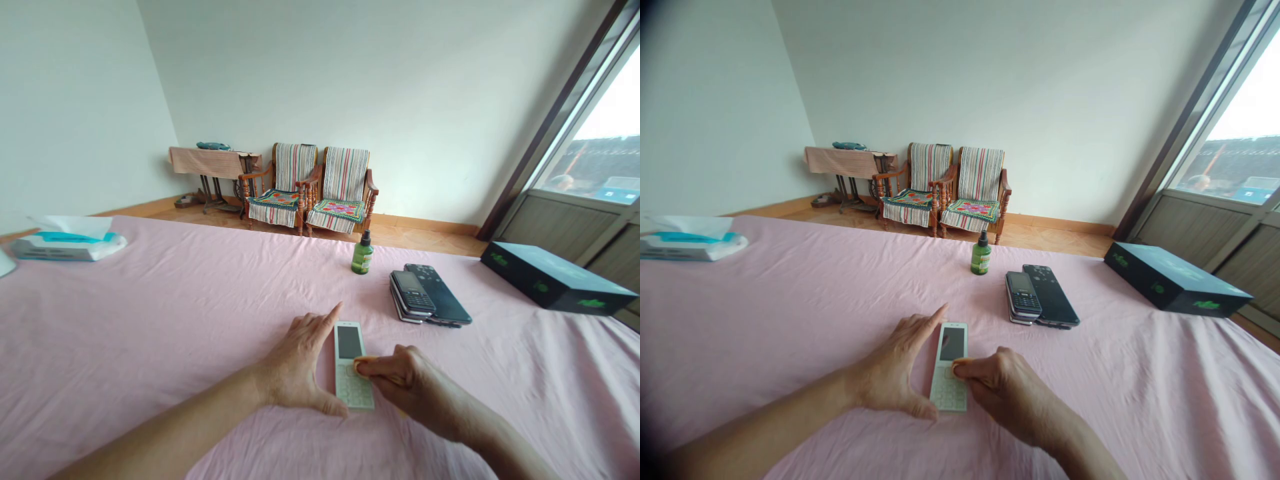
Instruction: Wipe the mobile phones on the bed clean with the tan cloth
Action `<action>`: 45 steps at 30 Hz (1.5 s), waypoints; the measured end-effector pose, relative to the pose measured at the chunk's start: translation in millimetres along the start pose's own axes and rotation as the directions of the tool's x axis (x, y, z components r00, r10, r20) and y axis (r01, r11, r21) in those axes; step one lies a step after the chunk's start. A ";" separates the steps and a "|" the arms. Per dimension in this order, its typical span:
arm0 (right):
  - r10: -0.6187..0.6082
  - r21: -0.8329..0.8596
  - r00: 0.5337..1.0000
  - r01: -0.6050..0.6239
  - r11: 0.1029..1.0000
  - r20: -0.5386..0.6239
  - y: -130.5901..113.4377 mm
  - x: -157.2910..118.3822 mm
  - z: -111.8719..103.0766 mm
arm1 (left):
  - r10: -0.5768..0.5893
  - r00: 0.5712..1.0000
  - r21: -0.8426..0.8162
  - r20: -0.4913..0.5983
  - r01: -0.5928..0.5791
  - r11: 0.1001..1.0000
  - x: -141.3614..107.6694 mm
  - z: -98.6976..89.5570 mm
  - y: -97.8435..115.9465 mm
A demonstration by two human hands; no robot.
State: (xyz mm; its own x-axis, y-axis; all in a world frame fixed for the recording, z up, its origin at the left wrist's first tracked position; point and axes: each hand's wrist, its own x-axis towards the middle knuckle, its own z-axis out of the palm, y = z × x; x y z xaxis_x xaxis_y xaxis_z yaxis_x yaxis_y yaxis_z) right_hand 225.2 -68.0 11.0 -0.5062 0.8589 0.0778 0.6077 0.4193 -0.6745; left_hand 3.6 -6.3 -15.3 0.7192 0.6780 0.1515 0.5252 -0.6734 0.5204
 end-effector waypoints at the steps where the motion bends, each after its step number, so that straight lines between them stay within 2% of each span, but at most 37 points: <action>1: 0.022 0.008 0.999 -0.022 1.000 -0.028 2.4 -1.6 -4.0 | 0.006 1.000 0.000 -0.004 -0.006 1.000 -0.1 0.1 -0.1; 3: 0.060 0.028 0.996 -0.058 0.998 -0.063 6.2 -3.9 -10.1 | 0.012 1.000 -0.001 -0.012 -0.012 1.000 -0.3 0.3 -0.6; 5: 0.077 0.059 0.996 -0.075 0.995 -0.038 8.0 -4.7 -12.6 | 0.015 1.000 -0.005 -0.020 -0.015 1.000 -0.4 0.4 -1.1; 8: 0.074 0.080 0.997 -0.073 0.994 -0.008 7.6 -4.1 -10.3 | 0.020 0.999 -0.013 -0.026 -0.021 1.000 -0.4 0.6 -1.5; 12: 0.083 0.087 0.996 -0.081 0.993 -0.025 5.5 -4.3 -6.0 | 0.006 1.000 -0.011 -0.015 -0.006 1.000 -0.5 0.6 -0.7; 20: 0.075 0.163 0.986 -0.099 0.982 0.151 -3.2 -13.8 -13.7 | -0.012 1.000 0.005 0.006 0.012 1.000 -0.2 -1.0 0.9; 27: 0.088 0.138 0.994 -0.097 0.986 0.070 -0.3 -7.7 -5.0 | -0.004 1.000 -0.001 -0.010 0.004 1.000 -0.6 0.7 -0.9; 36: 0.076 0.112 0.996 -0.080 0.990 0.043 -0.4 -5.4 -1.3 | -0.008 1.000 -0.003 0.001 0.008 1.000 -0.4 -0.2 0.0; 41: 0.073 0.127 0.996 -0.078 0.989 0.041 -1.2 -5.4 -1.9 | -0.014 1.000 -0.004 0.006 0.014 1.000 -0.5 -0.9 1.1; 45: 0.066 0.158 0.994 -0.080 0.984 0.089 -0.8 -5.3 -2.5 | -0.018 1.000 -0.004 0.012 0.018 1.000 0.0 -1.2 1.4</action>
State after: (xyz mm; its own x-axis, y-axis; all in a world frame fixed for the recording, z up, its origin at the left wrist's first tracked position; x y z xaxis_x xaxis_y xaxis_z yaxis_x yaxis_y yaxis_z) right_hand 228.9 -72.2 13.0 -0.5173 0.8552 -0.0328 0.5418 0.2975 -0.7861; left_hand 3.7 -6.9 -13.6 0.7148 0.6867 0.1322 0.5365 -0.6598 0.5262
